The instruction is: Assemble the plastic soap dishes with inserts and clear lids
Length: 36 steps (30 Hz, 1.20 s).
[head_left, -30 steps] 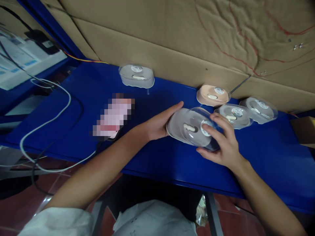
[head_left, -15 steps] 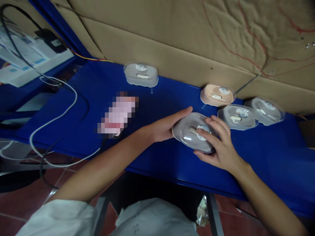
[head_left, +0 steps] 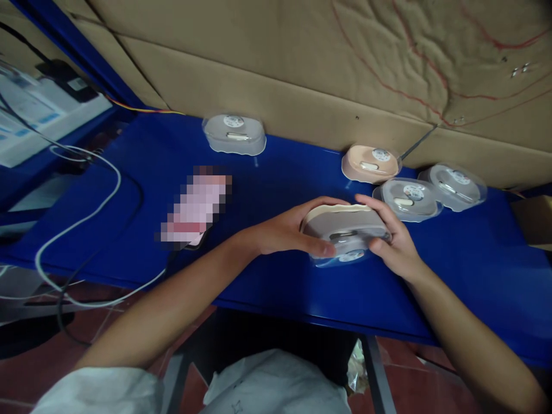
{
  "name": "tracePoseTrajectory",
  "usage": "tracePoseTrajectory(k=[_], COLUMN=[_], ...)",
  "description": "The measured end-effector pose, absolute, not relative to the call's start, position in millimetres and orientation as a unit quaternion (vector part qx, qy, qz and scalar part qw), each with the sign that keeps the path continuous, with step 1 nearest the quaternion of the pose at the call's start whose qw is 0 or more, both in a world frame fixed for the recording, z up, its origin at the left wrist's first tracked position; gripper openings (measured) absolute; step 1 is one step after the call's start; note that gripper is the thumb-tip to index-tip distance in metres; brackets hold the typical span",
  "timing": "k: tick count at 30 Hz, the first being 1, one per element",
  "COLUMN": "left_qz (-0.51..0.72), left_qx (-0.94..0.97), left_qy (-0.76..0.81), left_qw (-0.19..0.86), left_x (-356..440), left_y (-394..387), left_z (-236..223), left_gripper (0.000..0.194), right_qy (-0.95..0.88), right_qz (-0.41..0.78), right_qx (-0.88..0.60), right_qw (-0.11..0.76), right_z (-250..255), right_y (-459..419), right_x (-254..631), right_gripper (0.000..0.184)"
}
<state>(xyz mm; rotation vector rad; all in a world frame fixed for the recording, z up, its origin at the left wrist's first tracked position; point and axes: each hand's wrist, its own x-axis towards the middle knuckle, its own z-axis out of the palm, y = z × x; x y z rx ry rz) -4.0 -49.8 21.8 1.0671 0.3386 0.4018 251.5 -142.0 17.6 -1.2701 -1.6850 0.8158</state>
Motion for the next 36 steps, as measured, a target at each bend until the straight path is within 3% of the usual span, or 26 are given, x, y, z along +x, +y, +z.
tracePoseTrajectory(k=[6,10,14,17,22,28,36], left_qz=[0.186,0.206,0.239,0.294,0.339,0.326,0.297], left_qx=[0.521,0.555,0.523,0.429,0.319,0.303,0.39], left_qy=[0.177,0.162,0.19,0.24,0.291,0.286,0.237], left_qw=[0.814,0.79,0.796,0.82,0.836,0.849,0.838], left_x=[-4.1,-2.2,2.9,6.0,5.4,4.6,3.6], left_y=[-51.0,-52.6,-52.4,-47.2,-37.1,-37.2,-41.3], left_z=[24.5,23.9,18.9,15.1,15.3,16.3,17.6], left_gripper=[0.132,0.144,0.133,0.111,0.085,0.074,0.089], right_qy=[-0.673,-0.663,-0.647,-0.607,-0.492,-0.486,-0.529], right_qz=[0.174,0.153,0.22,0.343,0.513,0.495,0.423], right_qx=[-0.522,-0.548,-0.554,-0.544,-0.537,-0.551,-0.58], right_qw=[0.494,0.486,0.475,0.468,0.455,0.464,0.453], right_z=[14.8,15.2,15.8,15.1,17.6,25.1,25.5], right_y=[-144.0,-145.5,-143.4,-138.8,-132.0,-137.5,-135.6], right_x=[247.0,244.2,248.3,253.4,252.2,248.2,260.9], right_gripper=[0.06,0.063,0.073,0.082,0.044,0.041,0.049])
